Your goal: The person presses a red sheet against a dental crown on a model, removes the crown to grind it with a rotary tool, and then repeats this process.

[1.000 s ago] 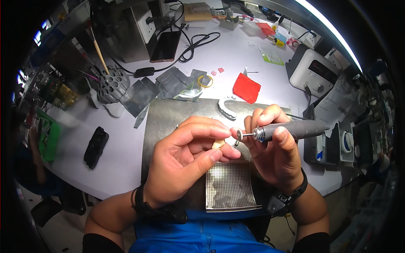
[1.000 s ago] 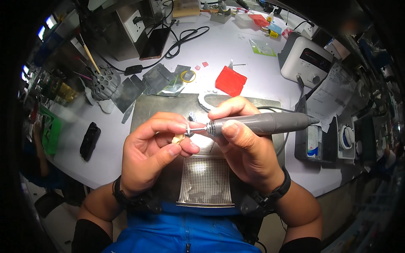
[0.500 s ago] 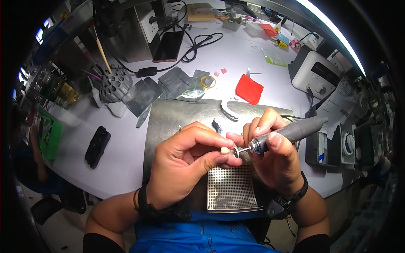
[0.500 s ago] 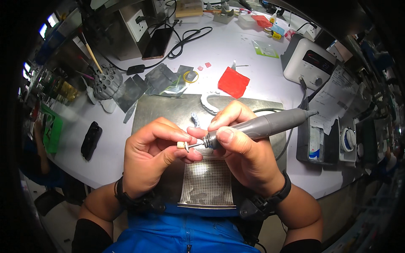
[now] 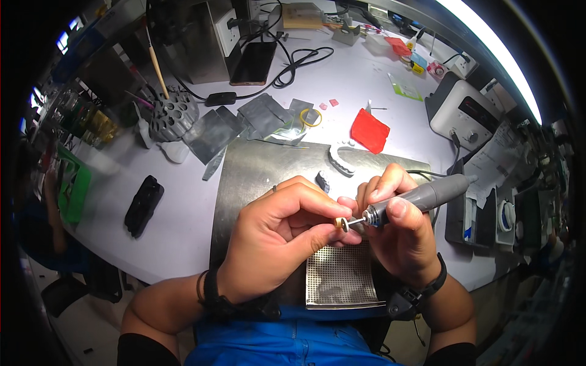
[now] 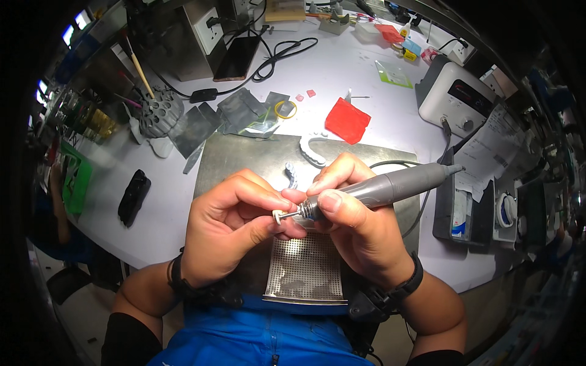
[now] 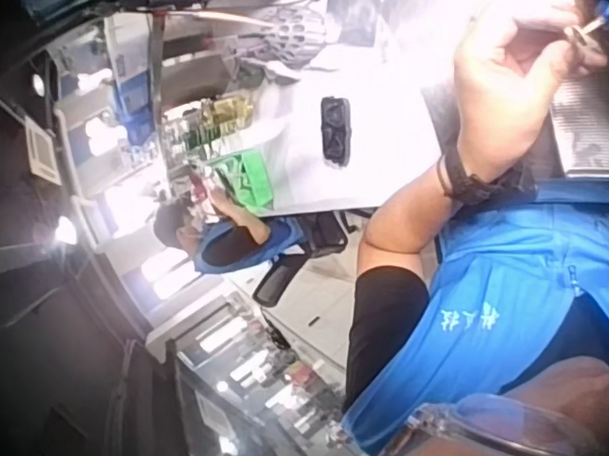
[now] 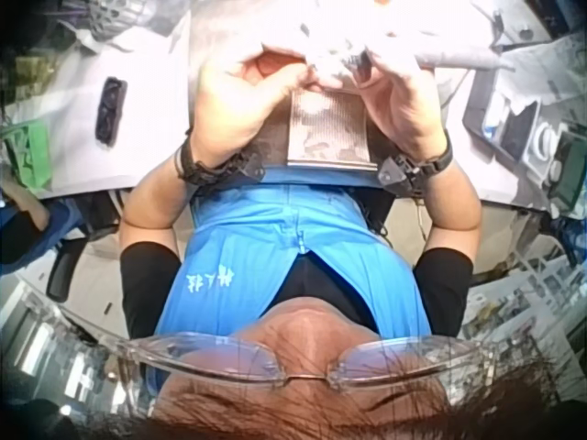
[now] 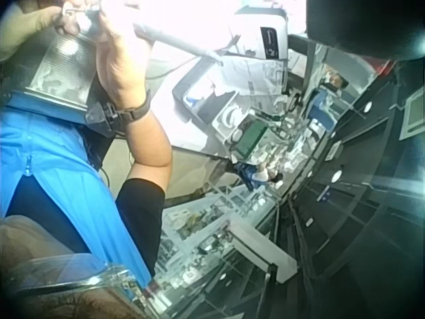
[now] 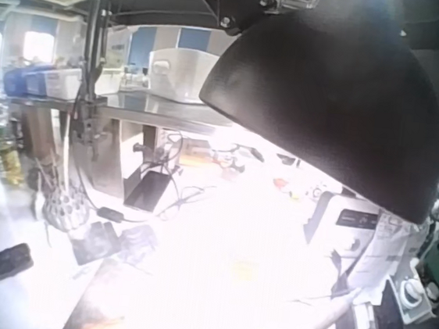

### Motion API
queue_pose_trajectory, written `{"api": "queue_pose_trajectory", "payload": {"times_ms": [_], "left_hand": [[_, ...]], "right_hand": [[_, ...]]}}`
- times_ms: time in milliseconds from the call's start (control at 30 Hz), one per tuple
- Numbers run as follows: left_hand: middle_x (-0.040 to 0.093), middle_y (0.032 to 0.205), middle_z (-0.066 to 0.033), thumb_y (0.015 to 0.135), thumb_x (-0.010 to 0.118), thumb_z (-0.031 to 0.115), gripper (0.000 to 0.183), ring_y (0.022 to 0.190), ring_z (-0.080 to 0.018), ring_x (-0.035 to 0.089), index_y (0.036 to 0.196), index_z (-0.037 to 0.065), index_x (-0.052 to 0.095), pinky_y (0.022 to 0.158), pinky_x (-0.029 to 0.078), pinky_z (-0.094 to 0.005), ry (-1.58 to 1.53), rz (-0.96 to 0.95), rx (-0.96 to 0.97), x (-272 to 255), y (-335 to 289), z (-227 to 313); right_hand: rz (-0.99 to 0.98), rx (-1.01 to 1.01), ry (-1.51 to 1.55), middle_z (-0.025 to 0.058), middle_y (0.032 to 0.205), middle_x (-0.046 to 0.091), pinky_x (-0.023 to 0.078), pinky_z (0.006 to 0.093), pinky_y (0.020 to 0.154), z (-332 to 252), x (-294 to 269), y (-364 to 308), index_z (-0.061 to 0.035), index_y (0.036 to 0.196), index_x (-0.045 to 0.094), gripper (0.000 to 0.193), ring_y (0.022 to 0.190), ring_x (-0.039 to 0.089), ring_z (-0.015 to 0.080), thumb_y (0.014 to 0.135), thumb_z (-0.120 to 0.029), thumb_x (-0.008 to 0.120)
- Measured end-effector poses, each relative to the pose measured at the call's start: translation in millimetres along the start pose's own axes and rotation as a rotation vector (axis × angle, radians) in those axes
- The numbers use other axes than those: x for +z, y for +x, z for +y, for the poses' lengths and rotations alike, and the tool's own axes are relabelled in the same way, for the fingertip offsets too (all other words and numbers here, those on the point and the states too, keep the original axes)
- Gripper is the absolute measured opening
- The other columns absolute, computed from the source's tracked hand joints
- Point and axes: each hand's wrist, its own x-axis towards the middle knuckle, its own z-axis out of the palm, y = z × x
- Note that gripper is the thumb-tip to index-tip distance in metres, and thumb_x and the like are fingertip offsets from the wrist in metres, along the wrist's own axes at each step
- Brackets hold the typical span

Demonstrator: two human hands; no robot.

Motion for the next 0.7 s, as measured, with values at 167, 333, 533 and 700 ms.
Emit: {"api": "queue_pose_trajectory", "payload": {"times_ms": [167,333,533,700], "left_hand": [[0.065,0.131,-0.0217,0.105,0.066,-0.006,0.019,0.11,-0.0313,0.077,0.123,-0.007,0.064,0.099,0.066,-0.0409,0.011,-0.016,-0.006,-0.3,-0.5,0.8],[0.066,0.13,-0.0225,0.105,0.066,-0.005,0.018,0.109,-0.0307,0.078,0.123,-0.007,0.065,0.098,0.066,-0.0399,0.017,-0.01,-0.018,-0.4,-0.7,1.5],[0.067,0.13,-0.0225,0.105,0.067,-0.005,0.019,0.108,-0.0302,0.078,0.123,-0.007,0.065,0.097,0.066,-0.0393,0.02,-0.007,0.006,-1.4,-0.1,-1.2],[0.066,0.13,-0.0224,0.105,0.066,-0.006,0.018,0.109,-0.0301,0.078,0.123,-0.007,0.065,0.097,0.066,-0.039,0.021,-0.005,-0.013,0.5,-0.4,0.8]], "right_hand": [[0.008,-0.008,0.006,0.0041,0.079,0.055,0.052,0.0398,0.1,1.3,0.1,0.0,-0.008,0.104,0.059,0.027,0.074,0.054,0.0149,0.1,-0.032,0.071],[0.009,-0.008,0.008,0.0037,0.079,0.054,0.052,0.0393,0.099,3.0,-3.1,1.0,-0.0084,0.104,0.059,0.028,0.074,0.053,0.0147,0.101,-0.034,0.07],[-0.072,0.0,0.087,0.0137,0.105,0.076,0.052,0.0268,0.078,4.6,-10.7,1.7,-0.0073,0.108,0.062,0.024,0.091,0.07,0.0136,0.099,-0.025,0.075],[-0.076,0.0,0.085,0.0124,0.103,0.076,0.053,0.0273,0.08,3.6,-14.0,2.2,-0.0067,0.109,0.062,0.023,0.093,0.071,0.014,0.1,-0.025,0.074]]}}
